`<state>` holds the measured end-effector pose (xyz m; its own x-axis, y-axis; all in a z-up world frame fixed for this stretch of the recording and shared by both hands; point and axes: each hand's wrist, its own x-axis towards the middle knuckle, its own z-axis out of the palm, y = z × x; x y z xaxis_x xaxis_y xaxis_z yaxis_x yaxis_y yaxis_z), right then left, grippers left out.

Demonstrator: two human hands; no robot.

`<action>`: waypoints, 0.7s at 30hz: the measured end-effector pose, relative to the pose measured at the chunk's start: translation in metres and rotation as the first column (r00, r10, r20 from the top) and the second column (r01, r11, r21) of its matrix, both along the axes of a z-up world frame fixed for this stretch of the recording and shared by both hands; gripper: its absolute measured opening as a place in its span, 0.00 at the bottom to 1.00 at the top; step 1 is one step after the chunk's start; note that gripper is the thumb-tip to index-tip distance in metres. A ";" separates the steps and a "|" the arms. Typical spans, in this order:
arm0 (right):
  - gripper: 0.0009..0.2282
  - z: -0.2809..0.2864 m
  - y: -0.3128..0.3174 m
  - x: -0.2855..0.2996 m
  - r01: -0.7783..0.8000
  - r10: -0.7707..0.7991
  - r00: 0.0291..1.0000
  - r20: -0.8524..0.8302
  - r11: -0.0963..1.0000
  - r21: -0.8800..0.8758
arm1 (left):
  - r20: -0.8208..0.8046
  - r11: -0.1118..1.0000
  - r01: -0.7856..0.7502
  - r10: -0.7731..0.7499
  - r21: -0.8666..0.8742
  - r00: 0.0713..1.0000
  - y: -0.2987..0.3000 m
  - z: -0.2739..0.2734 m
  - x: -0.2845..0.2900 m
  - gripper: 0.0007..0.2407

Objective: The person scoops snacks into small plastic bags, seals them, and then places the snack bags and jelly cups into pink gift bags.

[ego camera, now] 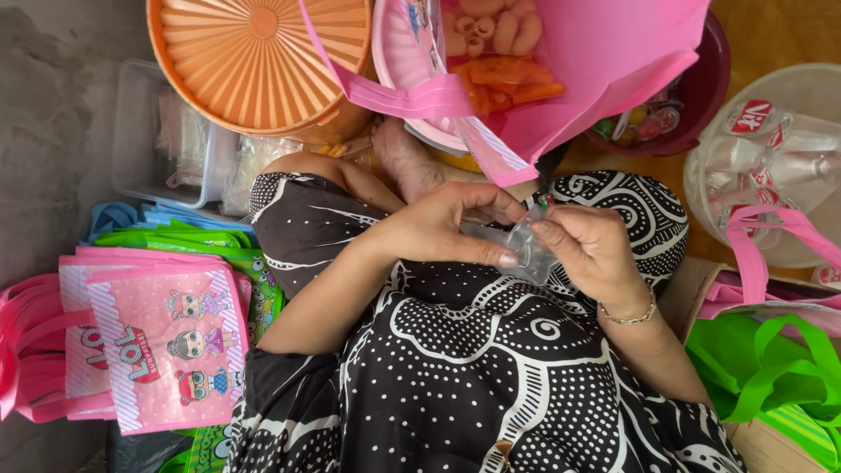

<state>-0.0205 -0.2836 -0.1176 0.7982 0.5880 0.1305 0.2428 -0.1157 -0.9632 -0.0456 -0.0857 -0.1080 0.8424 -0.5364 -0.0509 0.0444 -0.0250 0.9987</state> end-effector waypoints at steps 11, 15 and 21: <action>0.07 0.013 -0.017 0.000 0.309 -0.186 0.830 0.526 0.938 -0.156 | 0.033 0.907 -0.323 0.327 0.270 0.945 -0.045 -0.012 0.001 0.20; 0.06 0.034 -0.022 0.002 0.225 -0.169 0.929 0.329 0.964 -0.139 | -0.143 0.910 -0.339 0.378 0.237 0.915 -0.053 -0.032 -0.001 0.16; 0.05 0.036 -0.034 0.015 0.002 0.012 0.995 0.097 0.990 -0.141 | -0.275 0.992 -0.128 0.124 0.003 0.953 -0.056 -0.021 0.011 0.14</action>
<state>-0.0052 -0.3173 -0.0812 0.7827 0.6100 0.1232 0.3355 -0.2469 -0.9091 -0.0351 -0.1418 -0.1291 0.8579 -0.4294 -0.2822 0.3182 0.0128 0.9479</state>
